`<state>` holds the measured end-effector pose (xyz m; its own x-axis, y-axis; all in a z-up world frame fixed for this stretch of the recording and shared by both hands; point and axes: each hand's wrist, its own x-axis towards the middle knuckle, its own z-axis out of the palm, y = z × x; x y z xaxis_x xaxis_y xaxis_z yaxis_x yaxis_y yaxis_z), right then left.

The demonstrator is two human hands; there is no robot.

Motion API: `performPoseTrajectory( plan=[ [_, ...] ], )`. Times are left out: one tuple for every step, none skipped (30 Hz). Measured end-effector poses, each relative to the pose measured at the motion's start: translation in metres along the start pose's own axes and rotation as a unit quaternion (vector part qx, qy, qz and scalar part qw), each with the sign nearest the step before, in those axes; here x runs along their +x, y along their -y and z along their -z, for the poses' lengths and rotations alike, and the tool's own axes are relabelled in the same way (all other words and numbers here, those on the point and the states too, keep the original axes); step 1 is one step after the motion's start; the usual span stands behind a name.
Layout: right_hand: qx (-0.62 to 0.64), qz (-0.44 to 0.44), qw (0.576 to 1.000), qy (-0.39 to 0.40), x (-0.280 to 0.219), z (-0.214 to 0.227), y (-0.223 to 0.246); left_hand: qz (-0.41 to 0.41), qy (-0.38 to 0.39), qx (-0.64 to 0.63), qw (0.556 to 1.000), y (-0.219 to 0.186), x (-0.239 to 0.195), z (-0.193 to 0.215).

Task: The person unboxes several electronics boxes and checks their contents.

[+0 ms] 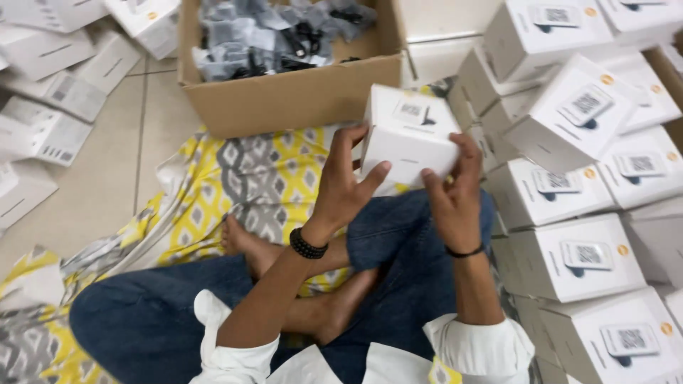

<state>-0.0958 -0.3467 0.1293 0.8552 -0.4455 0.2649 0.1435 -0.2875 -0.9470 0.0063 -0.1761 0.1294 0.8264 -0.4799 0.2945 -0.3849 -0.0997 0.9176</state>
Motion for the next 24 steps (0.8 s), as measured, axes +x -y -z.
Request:
performPoseTrajectory(
  plan=[
    [-0.008, -0.005, 1.000, -0.020, -0.003, 0.029, 0.008, -0.004, 0.020, -0.009, 1.000, -0.017, 0.012, -0.024],
    [0.002, 0.017, 0.998, -0.061, -0.007, 0.058, 0.016, -0.067, 0.034, -0.033, 0.997, -0.034, 0.025, -0.049],
    [0.010, 0.040, 0.994, -0.102, -0.011, 0.087, 0.024, -0.129, 0.048, -0.060, 0.989, -0.052, 0.036, -0.074],
    [0.000, 0.036, 0.992, -0.123, -0.017, 0.118, 0.025, -0.134, 0.068, -0.072, 0.986, -0.058, 0.047, -0.106],
    [-0.069, 0.080, 0.983, -0.149, -0.024, 0.147, 0.026, -0.165, 0.097, -0.076, 0.979, -0.064, 0.057, -0.138],
    [-0.139, 0.121, 0.968, -0.170, -0.032, 0.176, 0.029, -0.196, 0.125, -0.080, 0.969, -0.072, 0.065, -0.170],
    [-0.151, 0.115, 0.964, -0.188, -0.041, 0.204, 0.026, -0.200, 0.143, -0.093, 0.965, -0.079, 0.070, -0.201],
    [-0.180, 0.118, 0.955, -0.205, -0.050, 0.230, 0.024, -0.223, 0.172, -0.110, 0.953, -0.087, 0.074, -0.231],
    [-0.210, 0.122, 0.945, -0.220, -0.060, 0.255, 0.023, -0.246, 0.200, -0.128, 0.940, -0.096, 0.076, -0.260],
    [-0.218, 0.116, 0.941, -0.232, -0.069, 0.274, 0.017, -0.248, 0.212, -0.136, 0.935, -0.099, 0.076, -0.287],
    [-0.239, 0.110, 0.932, -0.249, -0.079, 0.291, 0.010, -0.242, 0.242, -0.132, 0.930, -0.101, 0.074, -0.314],
    [-0.258, 0.105, 0.924, -0.263, -0.088, 0.307, 0.003, -0.236, 0.270, -0.125, 0.925, -0.102, 0.072, -0.338],
    [-0.264, 0.100, 0.920, -0.272, -0.095, 0.315, -0.009, -0.239, 0.280, -0.132, 0.921, -0.097, 0.066, -0.358],
    [-0.290, 0.086, 0.906, -0.296, -0.101, 0.322, -0.023, -0.211, 0.313, -0.136, 0.916, -0.090, 0.061, -0.376],
    [-0.316, 0.072, 0.891, -0.319, -0.107, 0.328, -0.036, -0.183, 0.346, -0.140, 0.909, -0.083, 0.056, -0.393],
    [-0.317, 0.070, 0.890, -0.321, -0.111, 0.328, -0.046, -0.183, 0.350, -0.141, 0.908, -0.075, 0.050, -0.401],
    [-0.313, 0.044, 0.881, -0.353, -0.115, 0.327, -0.055, -0.195, 0.363, -0.126, 0.903, -0.066, 0.044, -0.408],
    [-0.308, 0.022, 0.872, -0.380, -0.114, 0.328, -0.065, -0.208, 0.370, -0.109, 0.899, -0.057, 0.042, -0.416],
    [-0.309, 0.023, 0.872, -0.378, -0.118, 0.330, -0.067, -0.208, 0.368, -0.111, 0.900, -0.058, 0.038, -0.405],
    [-0.355, 0.032, 0.856, -0.375, -0.124, 0.330, -0.069, -0.204, 0.370, -0.102, 0.901, -0.059, 0.033, -0.392],
    [-0.400, 0.042, 0.837, -0.370, -0.130, 0.330, -0.071, -0.200, 0.373, -0.093, 0.901, -0.059, 0.027, -0.378],
    [-0.398, 0.044, 0.841, -0.364, -0.124, 0.324, -0.060, -0.197, 0.366, -0.090, 0.905, -0.057, 0.027, -0.361],
    [-0.482, 0.046, 0.790, -0.376, -0.118, 0.318, -0.049, -0.218, 0.349, -0.079, 0.908, -0.056, 0.026, -0.343],
    [-0.558, 0.054, 0.733, -0.385, -0.107, 0.308, -0.039, -0.240, 0.326, -0.062, 0.912, -0.054, 0.029, -0.320]
  ],
)
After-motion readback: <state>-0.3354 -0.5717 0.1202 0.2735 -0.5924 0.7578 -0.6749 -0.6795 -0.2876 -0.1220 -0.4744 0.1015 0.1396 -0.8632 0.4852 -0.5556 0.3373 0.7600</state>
